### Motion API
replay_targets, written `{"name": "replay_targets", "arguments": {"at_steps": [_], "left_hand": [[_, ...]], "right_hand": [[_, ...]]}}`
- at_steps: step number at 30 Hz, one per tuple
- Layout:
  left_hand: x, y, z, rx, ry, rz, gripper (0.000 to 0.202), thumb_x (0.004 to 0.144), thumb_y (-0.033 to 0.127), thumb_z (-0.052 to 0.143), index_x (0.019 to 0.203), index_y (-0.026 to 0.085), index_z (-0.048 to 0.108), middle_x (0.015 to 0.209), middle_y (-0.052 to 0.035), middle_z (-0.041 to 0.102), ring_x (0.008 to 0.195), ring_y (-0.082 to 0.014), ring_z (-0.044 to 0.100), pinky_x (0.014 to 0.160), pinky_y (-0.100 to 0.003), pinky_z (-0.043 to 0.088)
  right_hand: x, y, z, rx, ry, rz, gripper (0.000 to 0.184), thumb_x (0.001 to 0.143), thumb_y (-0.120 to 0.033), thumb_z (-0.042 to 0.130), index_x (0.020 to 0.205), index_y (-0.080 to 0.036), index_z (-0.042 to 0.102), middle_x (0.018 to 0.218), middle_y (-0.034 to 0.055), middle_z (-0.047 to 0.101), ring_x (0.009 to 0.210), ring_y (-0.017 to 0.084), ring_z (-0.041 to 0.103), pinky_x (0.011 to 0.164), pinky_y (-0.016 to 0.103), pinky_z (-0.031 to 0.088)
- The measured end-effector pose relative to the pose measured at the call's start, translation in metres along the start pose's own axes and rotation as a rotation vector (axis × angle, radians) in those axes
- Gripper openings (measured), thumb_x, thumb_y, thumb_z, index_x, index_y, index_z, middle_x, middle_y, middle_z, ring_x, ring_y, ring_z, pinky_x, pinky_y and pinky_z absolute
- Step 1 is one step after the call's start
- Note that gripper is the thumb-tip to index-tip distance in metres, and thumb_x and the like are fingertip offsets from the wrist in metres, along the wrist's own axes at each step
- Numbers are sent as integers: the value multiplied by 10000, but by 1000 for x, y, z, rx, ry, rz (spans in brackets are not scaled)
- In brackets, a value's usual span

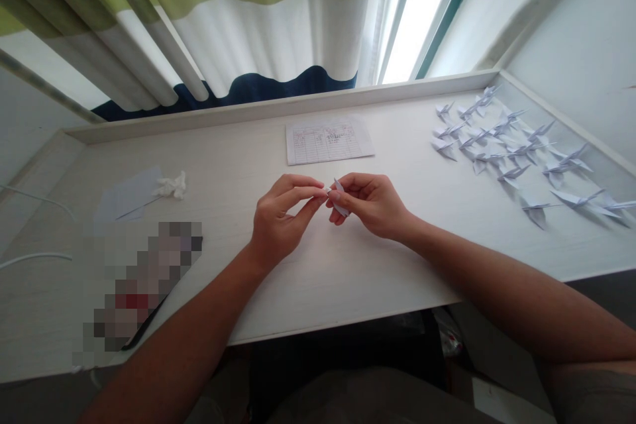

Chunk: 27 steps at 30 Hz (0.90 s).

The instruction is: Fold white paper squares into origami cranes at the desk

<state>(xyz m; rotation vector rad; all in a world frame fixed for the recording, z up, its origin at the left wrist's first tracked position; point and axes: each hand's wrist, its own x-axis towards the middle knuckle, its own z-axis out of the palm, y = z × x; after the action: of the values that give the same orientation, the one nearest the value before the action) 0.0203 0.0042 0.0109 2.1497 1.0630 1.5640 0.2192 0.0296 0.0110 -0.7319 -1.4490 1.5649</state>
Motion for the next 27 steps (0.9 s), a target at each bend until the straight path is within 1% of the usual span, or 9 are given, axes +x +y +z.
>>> {"name": "replay_targets", "arguments": {"at_steps": [2, 5, 8, 10, 14, 16, 22, 27], "left_hand": [[0, 1, 0, -21, -5, -30, 80, 940, 166, 776, 966, 239, 798, 1029, -47, 802, 934, -182, 761, 823, -342, 625], [-2, 1, -1, -79, -13, -110, 80, 951, 193, 749, 1013, 230, 783, 1031, -54, 803, 941, -195, 754, 784, -340, 618], [-3, 0, -1, -103, -10, -144, 74, 957, 220, 746, 1024, 231, 776, 1002, -47, 796, 925, -190, 741, 787, -341, 608], [-3, -1, -2, -105, 1, -135, 86, 951, 222, 764, 1036, 237, 774, 997, -41, 789, 914, -182, 734, 788, -337, 603], [0, -2, -3, -58, -8, -27, 92, 938, 183, 787, 1006, 245, 783, 991, -27, 782, 898, -165, 738, 818, -327, 602], [1, -1, -3, -28, -15, -1, 78, 948, 170, 775, 979, 241, 779, 974, -21, 780, 885, -157, 739, 822, -318, 599], [0, 1, -2, 9, -40, -59, 35, 991, 214, 727, 967, 231, 746, 954, -21, 779, 860, -158, 718, 786, -314, 590], [-2, 0, 1, -9, -52, -69, 50, 1012, 229, 697, 984, 228, 739, 984, -37, 767, 896, -164, 707, 784, -313, 592]], "right_hand": [[0, 0, 0, -10, 9, -8, 395, 844, -521, 873, 893, -159, 722, 679, -1, 728, 608, 148, 741, 592, 274, 654], [0, 0, 1, -22, 11, -6, 423, 817, -548, 885, 886, -167, 714, 690, -2, 728, 610, 149, 739, 599, 280, 654], [-1, -1, 1, -46, 5, -3, 442, 796, -565, 894, 876, -167, 718, 713, 0, 729, 614, 150, 740, 597, 281, 650], [-1, -2, 1, -68, 1, -5, 436, 796, -558, 896, 868, -165, 721, 723, 1, 729, 622, 151, 743, 594, 277, 645], [-2, -1, 0, -92, -5, -8, 408, 833, -540, 871, 879, -161, 729, 730, 4, 732, 627, 148, 743, 601, 275, 642], [-1, -1, 0, -85, -4, -7, 400, 844, -536, 863, 883, -161, 730, 736, 5, 733, 623, 143, 739, 599, 273, 641], [0, 0, 0, -69, 14, -8, 398, 843, -546, 861, 875, -166, 748, 747, 2, 727, 616, 135, 727, 605, 277, 648], [0, 1, 0, -70, 30, -10, 405, 836, -552, 865, 871, -165, 752, 743, 3, 726, 606, 134, 727, 593, 271, 647]]}}
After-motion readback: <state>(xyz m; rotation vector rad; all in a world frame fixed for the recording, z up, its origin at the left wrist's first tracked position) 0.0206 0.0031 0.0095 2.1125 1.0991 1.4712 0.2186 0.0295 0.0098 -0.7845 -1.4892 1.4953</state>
